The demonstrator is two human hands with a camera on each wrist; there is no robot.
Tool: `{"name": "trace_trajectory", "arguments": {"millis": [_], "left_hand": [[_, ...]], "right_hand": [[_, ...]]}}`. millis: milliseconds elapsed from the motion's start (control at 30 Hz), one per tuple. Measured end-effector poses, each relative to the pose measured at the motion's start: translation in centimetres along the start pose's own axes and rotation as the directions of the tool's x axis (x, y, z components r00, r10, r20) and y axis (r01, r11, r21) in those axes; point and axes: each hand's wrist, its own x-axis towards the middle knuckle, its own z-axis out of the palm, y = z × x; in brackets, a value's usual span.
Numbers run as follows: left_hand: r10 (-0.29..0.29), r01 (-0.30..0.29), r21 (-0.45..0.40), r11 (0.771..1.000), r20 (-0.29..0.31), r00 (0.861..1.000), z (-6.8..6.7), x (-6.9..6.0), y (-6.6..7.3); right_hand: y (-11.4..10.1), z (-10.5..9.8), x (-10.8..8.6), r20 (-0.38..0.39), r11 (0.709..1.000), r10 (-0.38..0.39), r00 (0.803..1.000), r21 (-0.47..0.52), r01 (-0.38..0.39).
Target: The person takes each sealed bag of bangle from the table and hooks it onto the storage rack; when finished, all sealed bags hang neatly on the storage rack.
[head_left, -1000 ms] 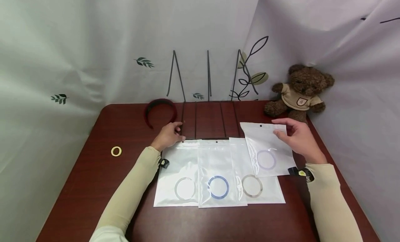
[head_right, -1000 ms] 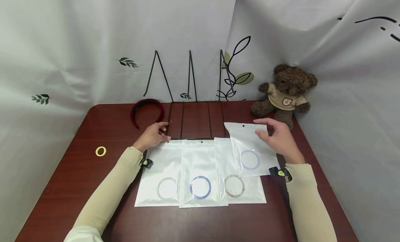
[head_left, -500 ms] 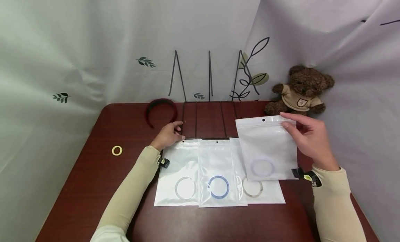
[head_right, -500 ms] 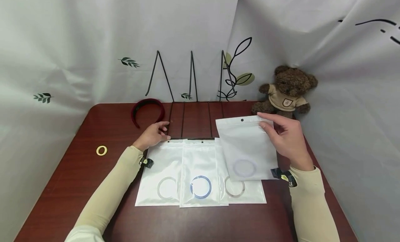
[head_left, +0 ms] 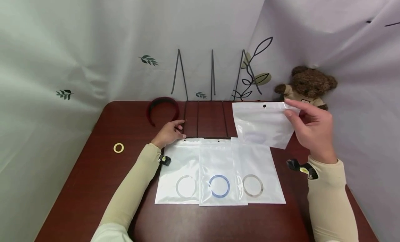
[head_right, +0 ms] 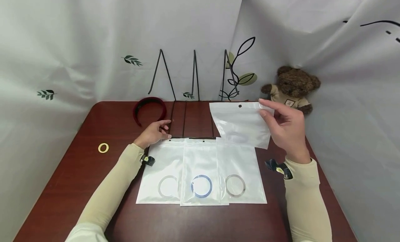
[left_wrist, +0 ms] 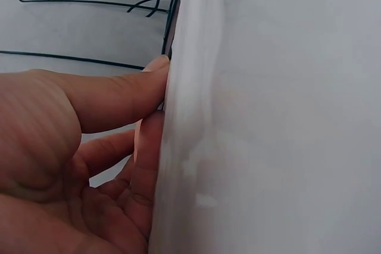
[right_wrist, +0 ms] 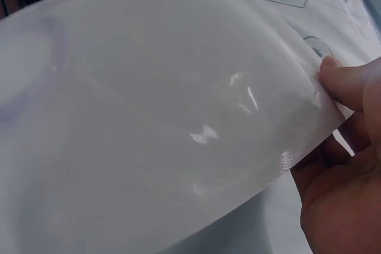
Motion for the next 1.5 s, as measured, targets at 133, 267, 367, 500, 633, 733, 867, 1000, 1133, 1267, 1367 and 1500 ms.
{"name": "trace_trajectory", "arguments": {"millis": [133, 267, 367, 500, 633, 733, 867, 1000, 1133, 1267, 1367, 1500], "left_hand": [[-0.005, 0.005, -0.023, 1.000, -0.001, 1.000, -0.3, -0.1, 0.2], [-0.001, 0.001, -0.029, 1.000, -0.003, 1.000, -0.5, 0.0, 0.0], [0.020, -0.020, -0.038, 0.999, 0.004, 1.000, -0.5, 0.2, -0.2], [0.036, -0.035, -0.049, 0.998, 0.008, 0.999, -0.5, 0.2, -0.3], [0.039, -0.039, -0.053, 0.998, 0.004, 0.999, -0.5, 0.2, -0.3], [0.041, -0.040, -0.054, 0.998, 0.010, 0.999, -0.4, 0.4, -0.3], [0.034, -0.033, -0.064, 0.997, 0.009, 0.999, -0.4, 0.4, -0.2], [0.023, -0.022, -0.070, 0.997, 0.007, 1.000, -0.5, 0.3, -0.3], [0.024, -0.023, -0.064, 0.998, 0.012, 1.000, -0.5, 0.4, -0.4], [0.008, -0.006, -0.052, 0.999, 0.028, 1.000, -0.3, 0.3, -0.5], [0.011, -0.009, -0.050, 0.999, 0.032, 0.999, -0.1, 0.3, -0.4], [0.033, -0.032, -0.050, 0.998, 0.028, 0.999, 0.1, 0.5, 0.0]], "right_hand": [[1.3, 0.9, 0.7, -0.030, 0.998, 0.049, 0.998, 0.050, -0.048], [3.2, 1.7, 1.2, -0.037, 0.979, 0.103, 0.994, 0.181, -0.094], [4.3, 2.2, 1.4, -0.050, 0.953, 0.136, 0.989, 0.278, -0.117], [5.2, 2.8, 1.8, -0.068, 0.945, 0.161, 0.985, 0.297, -0.134], [5.9, 3.2, 2.1, -0.071, 0.949, 0.176, 0.982, 0.278, -0.150], [6.6, 3.5, 2.4, -0.087, 0.949, 0.203, 0.975, 0.265, -0.174], [7.3, 4.0, 3.0, -0.082, 0.932, 0.254, 0.964, 0.289, -0.220], [7.6, 4.5, 3.7, -0.052, 0.917, 0.290, 0.955, 0.300, -0.262], [7.8, 4.9, 4.7, -0.039, 0.916, 0.304, 0.952, 0.287, -0.281], [8.2, 5.2, 5.5, -0.014, 0.909, 0.311, 0.950, 0.296, -0.293], [8.5, 5.2, 6.1, 0.001, 0.908, 0.323, 0.947, 0.283, -0.310], [8.9, 5.1, 7.5, -0.004, 0.912, 0.341, 0.940, 0.244, -0.330]]}}
